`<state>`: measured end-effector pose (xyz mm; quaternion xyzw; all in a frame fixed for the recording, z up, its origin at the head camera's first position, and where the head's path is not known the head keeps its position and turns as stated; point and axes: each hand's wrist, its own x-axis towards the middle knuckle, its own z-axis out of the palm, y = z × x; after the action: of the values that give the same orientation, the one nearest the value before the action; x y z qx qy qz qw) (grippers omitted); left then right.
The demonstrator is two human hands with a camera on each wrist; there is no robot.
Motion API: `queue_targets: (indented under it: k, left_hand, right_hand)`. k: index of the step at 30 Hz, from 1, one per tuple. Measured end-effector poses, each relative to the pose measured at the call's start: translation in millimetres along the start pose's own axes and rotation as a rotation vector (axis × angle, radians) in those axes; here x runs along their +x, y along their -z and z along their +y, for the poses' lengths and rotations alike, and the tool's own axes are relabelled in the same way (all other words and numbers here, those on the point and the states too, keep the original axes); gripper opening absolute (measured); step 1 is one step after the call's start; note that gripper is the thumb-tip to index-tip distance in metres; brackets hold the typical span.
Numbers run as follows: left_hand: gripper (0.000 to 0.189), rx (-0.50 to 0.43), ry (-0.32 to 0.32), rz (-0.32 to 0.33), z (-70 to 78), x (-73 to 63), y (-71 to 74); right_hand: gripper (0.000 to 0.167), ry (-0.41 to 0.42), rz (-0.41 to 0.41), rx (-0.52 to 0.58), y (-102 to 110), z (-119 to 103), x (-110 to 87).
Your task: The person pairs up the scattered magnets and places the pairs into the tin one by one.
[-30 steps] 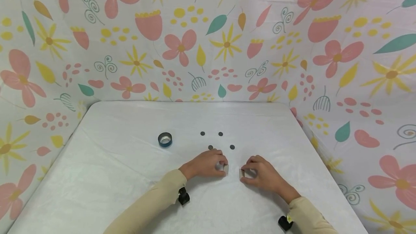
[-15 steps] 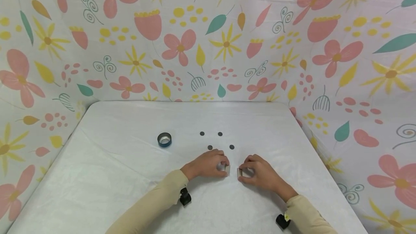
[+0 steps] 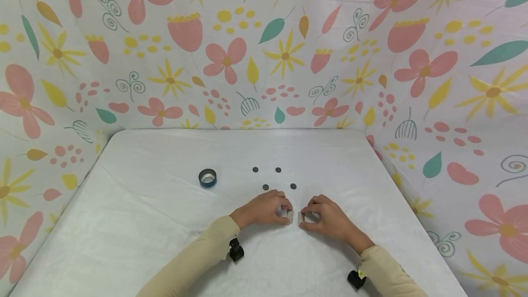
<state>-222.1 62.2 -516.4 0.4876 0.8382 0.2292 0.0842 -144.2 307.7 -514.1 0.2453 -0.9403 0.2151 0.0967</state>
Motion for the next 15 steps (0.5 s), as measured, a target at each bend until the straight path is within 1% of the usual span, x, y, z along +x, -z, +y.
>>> queue_targets:
  k: [6,10,12,15]
  left_hand:
    - [0.030,-0.047,-0.017,-0.009,-0.3,2.2,-1.5]
    - [0.029,-0.056,-0.030,0.002,0.0,3.2,-2.1]
    - [0.029,-0.048,-0.024,0.008,-0.1,3.3,-2.7]
    - [0.029,-0.047,-0.003,0.005,0.0,3.5,-3.5]
  right_hand:
    - [0.031,-0.026,-0.020,0.013,-2.4,-0.7,0.3]
    - [0.029,0.003,-0.008,-0.023,-2.6,-2.4,1.9]
    - [0.029,0.019,-0.002,-0.041,-3.3,-2.3,2.6]
    - [0.028,0.011,-0.011,-0.038,-4.5,-1.6,2.7]
